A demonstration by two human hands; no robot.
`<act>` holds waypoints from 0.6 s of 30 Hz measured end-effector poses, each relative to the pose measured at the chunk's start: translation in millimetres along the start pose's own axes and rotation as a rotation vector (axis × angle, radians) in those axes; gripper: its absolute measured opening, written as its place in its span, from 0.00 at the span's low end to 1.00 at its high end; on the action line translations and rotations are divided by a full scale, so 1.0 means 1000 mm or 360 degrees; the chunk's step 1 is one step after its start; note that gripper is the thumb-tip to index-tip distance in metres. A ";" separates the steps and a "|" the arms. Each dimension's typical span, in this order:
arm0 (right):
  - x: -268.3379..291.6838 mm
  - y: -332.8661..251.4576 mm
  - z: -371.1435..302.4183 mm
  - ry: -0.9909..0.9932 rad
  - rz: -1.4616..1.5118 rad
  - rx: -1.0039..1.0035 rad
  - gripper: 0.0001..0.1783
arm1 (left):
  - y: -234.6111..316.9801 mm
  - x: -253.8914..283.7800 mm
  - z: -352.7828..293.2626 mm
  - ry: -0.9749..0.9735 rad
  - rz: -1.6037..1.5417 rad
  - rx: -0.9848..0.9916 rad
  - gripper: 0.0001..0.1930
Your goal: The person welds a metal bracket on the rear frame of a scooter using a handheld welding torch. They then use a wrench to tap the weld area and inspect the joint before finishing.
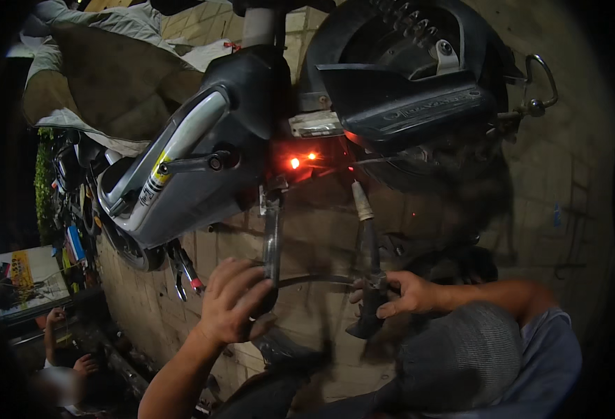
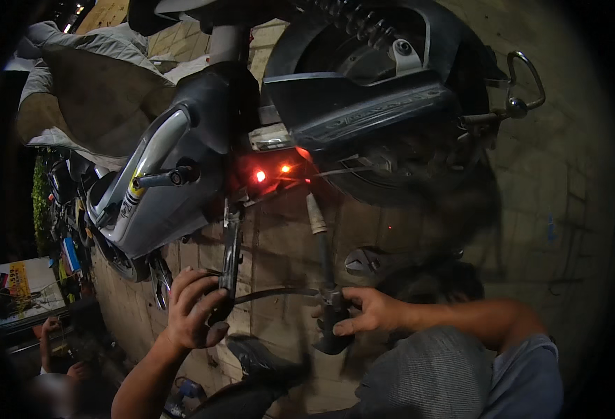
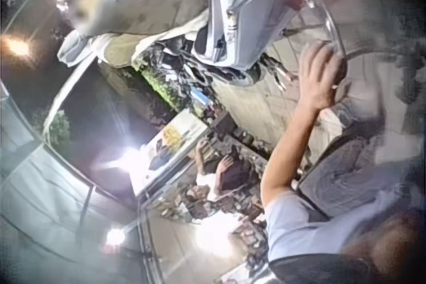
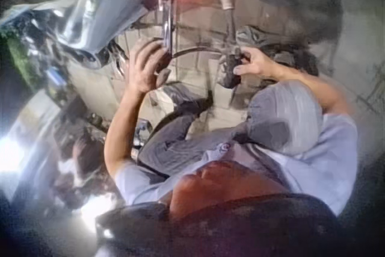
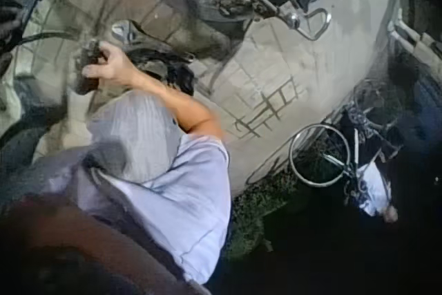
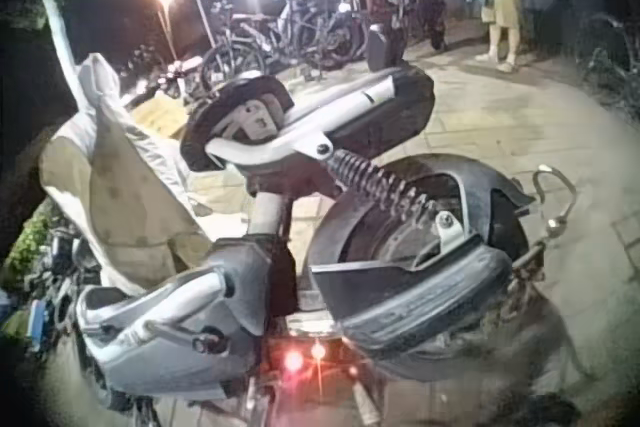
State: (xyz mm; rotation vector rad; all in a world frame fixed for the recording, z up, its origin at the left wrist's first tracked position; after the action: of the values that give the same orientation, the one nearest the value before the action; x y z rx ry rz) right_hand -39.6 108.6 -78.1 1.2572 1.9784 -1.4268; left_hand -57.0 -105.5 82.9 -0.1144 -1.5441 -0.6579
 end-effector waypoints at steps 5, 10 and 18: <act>-0.013 -0.004 -0.005 0.0036 0.0032 0.0050 0.39 | 0.010 -0.012 0.015 0.0041 -0.0094 -0.0452 0.20; -0.026 -0.029 -0.038 0.0551 -0.0139 0.0222 0.35 | 0.032 -0.013 0.036 0.0359 -0.0194 -0.0650 0.22; -0.053 -0.035 -0.120 0.1836 0.0150 0.1092 0.32 | 0.084 -0.031 0.132 0.0687 -0.0135 -0.0661 0.17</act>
State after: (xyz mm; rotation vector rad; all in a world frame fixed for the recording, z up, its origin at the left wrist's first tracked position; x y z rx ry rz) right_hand -19.9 190.9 27.8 2.9347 1.9505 -1.5335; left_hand -131.9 35.2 89.2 -0.2050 -0.9886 -0.9950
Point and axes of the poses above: each hand's wrist, its own z-axis towards the middle knuckle, its own x-axis out of the back of the hand, y = z × x, the point moved 9 cm from there along z, towards the middle knuckle, and after that the axes turned 1 degree about x, right-handed, at the moved point
